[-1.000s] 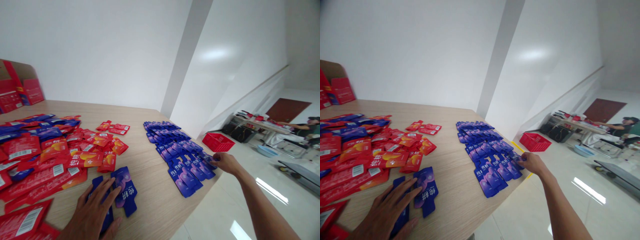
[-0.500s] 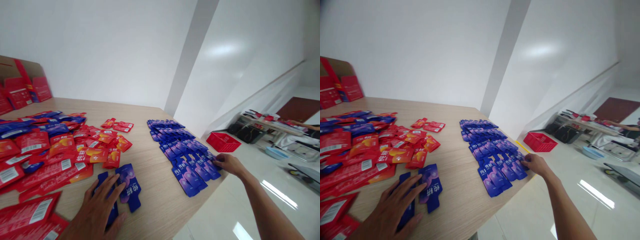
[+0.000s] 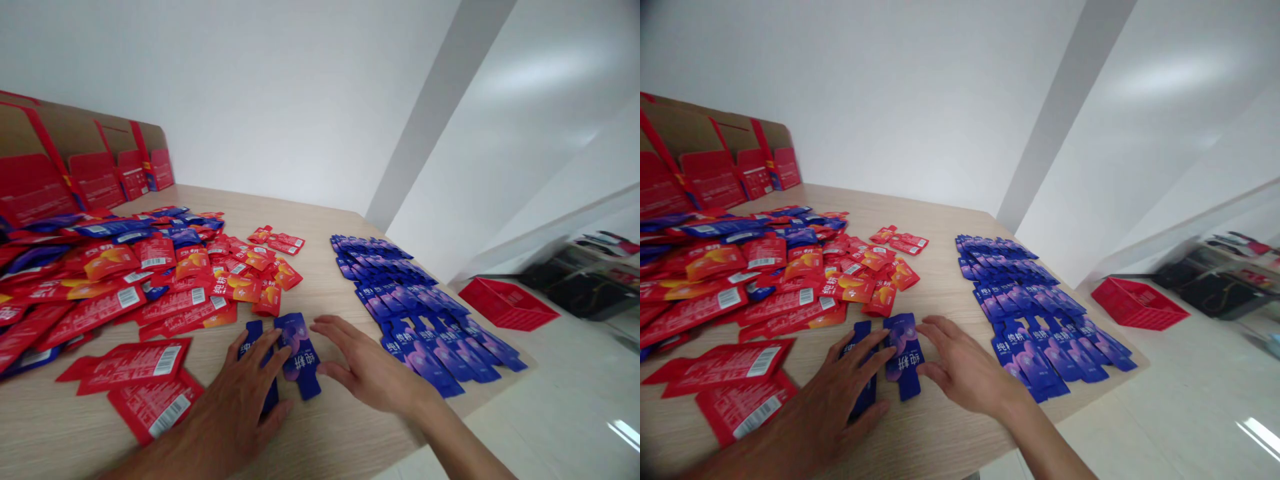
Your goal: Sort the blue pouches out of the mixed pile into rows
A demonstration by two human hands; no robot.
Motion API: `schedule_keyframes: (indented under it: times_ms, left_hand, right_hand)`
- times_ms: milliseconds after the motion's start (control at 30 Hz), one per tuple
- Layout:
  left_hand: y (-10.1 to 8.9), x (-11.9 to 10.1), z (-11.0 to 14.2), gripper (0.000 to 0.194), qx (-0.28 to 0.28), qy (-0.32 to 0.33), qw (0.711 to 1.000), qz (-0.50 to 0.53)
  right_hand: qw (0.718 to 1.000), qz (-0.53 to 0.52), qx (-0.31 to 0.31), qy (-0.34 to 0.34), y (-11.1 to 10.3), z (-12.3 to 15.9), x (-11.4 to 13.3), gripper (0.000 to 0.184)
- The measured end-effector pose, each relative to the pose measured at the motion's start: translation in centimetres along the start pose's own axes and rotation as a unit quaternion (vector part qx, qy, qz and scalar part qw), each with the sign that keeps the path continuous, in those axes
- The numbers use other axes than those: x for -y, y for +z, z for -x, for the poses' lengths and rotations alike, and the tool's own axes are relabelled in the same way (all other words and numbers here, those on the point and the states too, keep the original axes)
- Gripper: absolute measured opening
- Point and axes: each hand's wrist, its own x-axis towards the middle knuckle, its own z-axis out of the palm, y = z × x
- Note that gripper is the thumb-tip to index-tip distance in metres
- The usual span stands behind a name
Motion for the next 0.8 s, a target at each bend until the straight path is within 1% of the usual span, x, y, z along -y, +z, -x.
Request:
schedule_keyframes:
  times_ms: [33,67,133,200,233,267,300,400,467,533,600,700,800]
  left_hand:
    - [0.0,0.0,0.1,0.059,0.004,0.000,1.000,0.004]
    - [0.0,0.0,0.1,0.059,0.009,0.000,1.000,0.006]
    - [0.0,0.0,0.2,0.060,0.014,0.001,1.000,0.010]
    - [-0.1,0.0,0.2,0.060,0.025,-0.004,0.999,0.019]
    - [-0.1,0.0,0.2,0.060,0.033,-0.006,0.999,0.023]
    - [-0.1,0.1,0.2,0.058,0.040,-0.009,0.999,0.025]
    - [-0.1,0.1,0.2,0.057,0.045,-0.009,0.999,0.025]
    - [-0.1,0.3,0.2,0.057,0.052,-0.008,0.998,0.023]
    - [0.0,0.3,0.3,0.058,0.050,-0.007,0.998,0.026]
    - [0.2,0.3,0.4,0.059,0.046,-0.008,0.998,0.030]
    - [0.4,0.3,0.4,0.059,0.038,-0.009,0.999,0.037]
    - [0.5,0.4,0.5,0.058,0.025,-0.015,0.998,0.049]
    - [0.5,0.5,0.5,0.055,0.007,-0.041,0.994,0.096]
  right_hand:
    - [1.000,-0.020,0.005,-0.001,0.9,-1.4,-0.1,0.052]
    - [0.999,-0.040,0.005,0.012,1.5,-2.8,-0.4,0.055]
    - [0.993,-0.088,-0.001,0.078,2.3,-5.4,-1.4,0.066]
    - [0.978,-0.138,0.003,0.155,2.7,-7.7,-2.3,0.076]
    - [0.970,-0.161,0.008,0.184,2.9,-8.5,-2.6,0.077]
    - [0.962,-0.181,0.014,0.202,3.0,-9.2,-2.9,0.074]
    - [0.957,-0.199,0.020,0.212,3.1,-9.6,-3.0,0.067]
    - [0.935,-0.266,0.053,0.230,3.3,-9.6,-3.1,0.045]
    - [0.914,-0.316,0.079,0.240,3.1,-9.0,-3.0,0.043]
    - [0.895,-0.360,0.093,0.248,3.0,-8.3,-2.9,0.047]
    - [0.880,-0.393,0.090,0.250,3.0,-7.8,-2.9,0.055]
    - [0.857,-0.453,0.075,0.235,3.1,-7.4,-2.7,0.067]
    - [0.821,-0.531,0.041,0.207,2.7,-7.2,-2.3,0.075]
